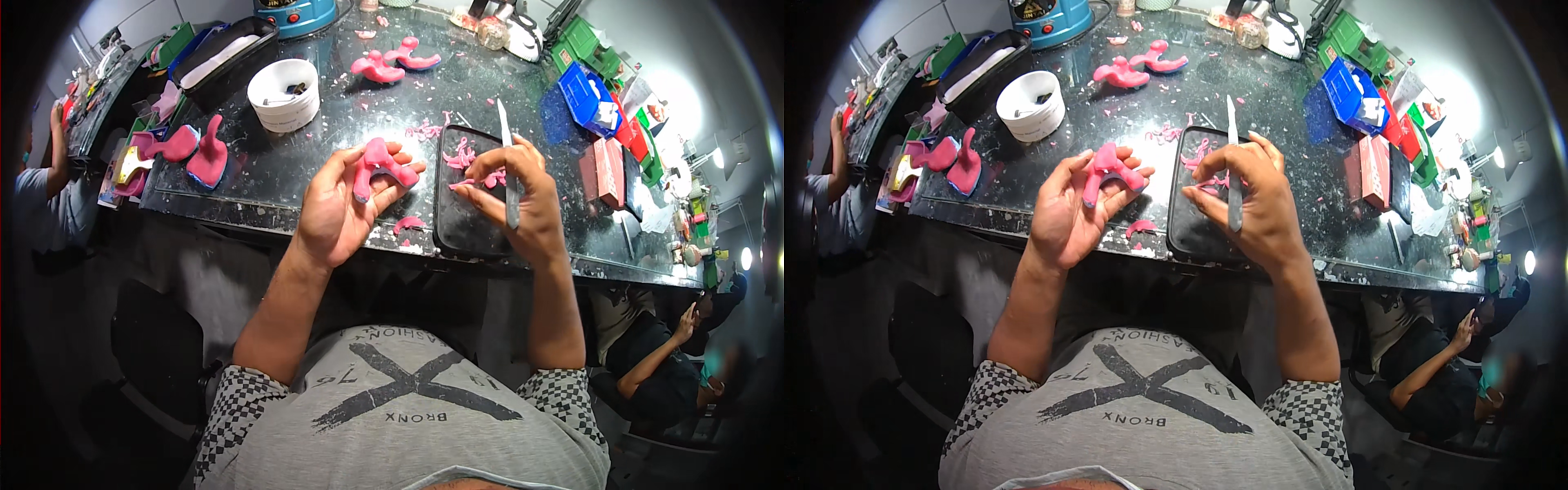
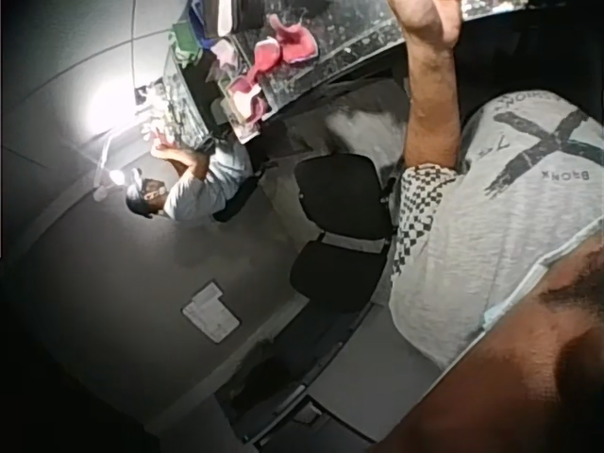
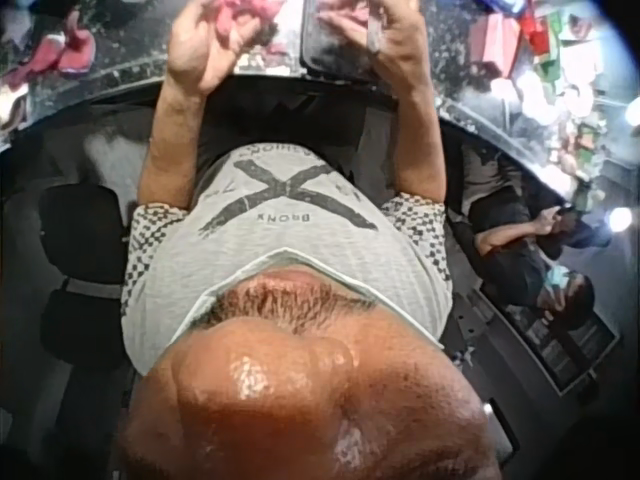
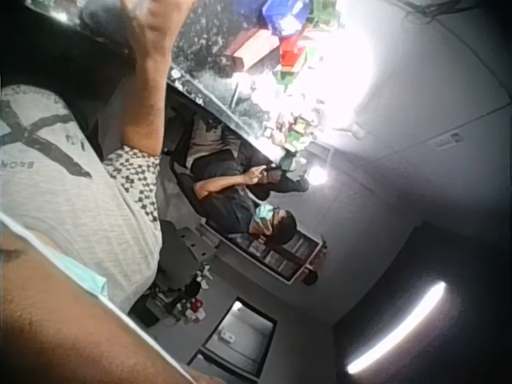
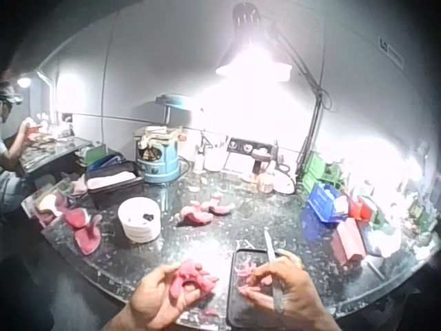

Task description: The person trims and shapes wax on a mold using a metal tool, presses and molds a wax handle onto the base by hand, and details the wax piece using a pointed tool.

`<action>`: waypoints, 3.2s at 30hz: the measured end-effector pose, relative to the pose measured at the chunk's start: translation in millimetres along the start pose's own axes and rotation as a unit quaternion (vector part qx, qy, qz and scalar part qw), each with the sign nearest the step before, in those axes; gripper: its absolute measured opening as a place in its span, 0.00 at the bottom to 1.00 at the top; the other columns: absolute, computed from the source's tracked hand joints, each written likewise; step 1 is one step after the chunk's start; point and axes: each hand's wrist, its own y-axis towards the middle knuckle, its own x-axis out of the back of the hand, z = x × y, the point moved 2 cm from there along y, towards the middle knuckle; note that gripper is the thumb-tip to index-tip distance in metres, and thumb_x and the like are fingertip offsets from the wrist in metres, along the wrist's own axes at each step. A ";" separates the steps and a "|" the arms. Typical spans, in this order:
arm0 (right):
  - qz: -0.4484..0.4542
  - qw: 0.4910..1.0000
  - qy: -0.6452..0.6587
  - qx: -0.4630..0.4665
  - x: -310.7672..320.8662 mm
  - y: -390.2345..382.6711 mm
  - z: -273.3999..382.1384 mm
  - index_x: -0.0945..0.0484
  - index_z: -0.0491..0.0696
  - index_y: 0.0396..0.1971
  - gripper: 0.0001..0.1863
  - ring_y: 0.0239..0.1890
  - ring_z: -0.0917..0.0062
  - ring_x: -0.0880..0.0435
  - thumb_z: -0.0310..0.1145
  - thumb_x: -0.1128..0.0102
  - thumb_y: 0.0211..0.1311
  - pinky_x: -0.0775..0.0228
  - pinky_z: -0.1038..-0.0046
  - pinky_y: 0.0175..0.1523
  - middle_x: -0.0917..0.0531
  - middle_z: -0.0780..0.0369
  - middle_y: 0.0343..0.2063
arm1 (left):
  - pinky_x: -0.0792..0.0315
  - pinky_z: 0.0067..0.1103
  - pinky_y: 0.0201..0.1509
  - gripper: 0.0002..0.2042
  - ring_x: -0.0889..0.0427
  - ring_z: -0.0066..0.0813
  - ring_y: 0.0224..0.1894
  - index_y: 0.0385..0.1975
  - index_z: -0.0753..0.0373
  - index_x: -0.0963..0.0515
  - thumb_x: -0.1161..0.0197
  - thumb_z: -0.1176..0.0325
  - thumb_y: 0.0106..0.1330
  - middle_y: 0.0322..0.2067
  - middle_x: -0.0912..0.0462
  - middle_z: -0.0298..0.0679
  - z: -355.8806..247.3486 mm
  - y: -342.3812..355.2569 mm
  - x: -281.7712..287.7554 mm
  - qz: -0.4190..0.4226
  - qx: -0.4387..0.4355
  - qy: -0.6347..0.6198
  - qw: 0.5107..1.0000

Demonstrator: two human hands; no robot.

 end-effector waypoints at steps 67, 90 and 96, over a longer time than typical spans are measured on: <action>0.162 0.913 0.375 -0.021 -10.4 41.2 0.2 0.16 0.39 0.38 0.08 0.43 0.80 0.15 0.18 0.37 0.58 0.24 0.78 0.52 0.14 0.60 0.38 | 0.23 0.29 0.58 0.21 0.17 0.42 0.51 0.56 0.75 0.31 0.55 0.61 0.77 0.48 0.20 0.54 1.3 -4.2 -9.5 -0.002 -0.004 0.170 0.985; 0.179 0.926 0.332 -0.003 -5.2 35.2 -8.3 0.17 0.40 0.39 0.10 0.43 0.81 0.16 0.17 0.40 0.57 0.24 0.78 0.51 0.14 0.61 0.38 | 0.23 0.35 0.59 0.22 0.18 0.49 0.53 0.56 0.80 0.32 0.56 0.62 0.77 0.49 0.21 0.58 3.3 -3.3 -6.7 -0.041 -0.042 0.161 0.985; 0.048 0.928 0.368 0.041 22.3 28.8 -32.6 0.19 0.37 0.41 0.12 0.48 0.71 0.17 0.21 0.46 0.57 0.27 0.71 0.58 0.15 0.55 0.41 | 0.26 0.37 0.63 0.22 0.19 0.50 0.53 0.56 0.80 0.34 0.55 0.63 0.76 0.51 0.23 0.59 2.8 -3.0 -4.3 -0.036 -0.030 0.130 0.990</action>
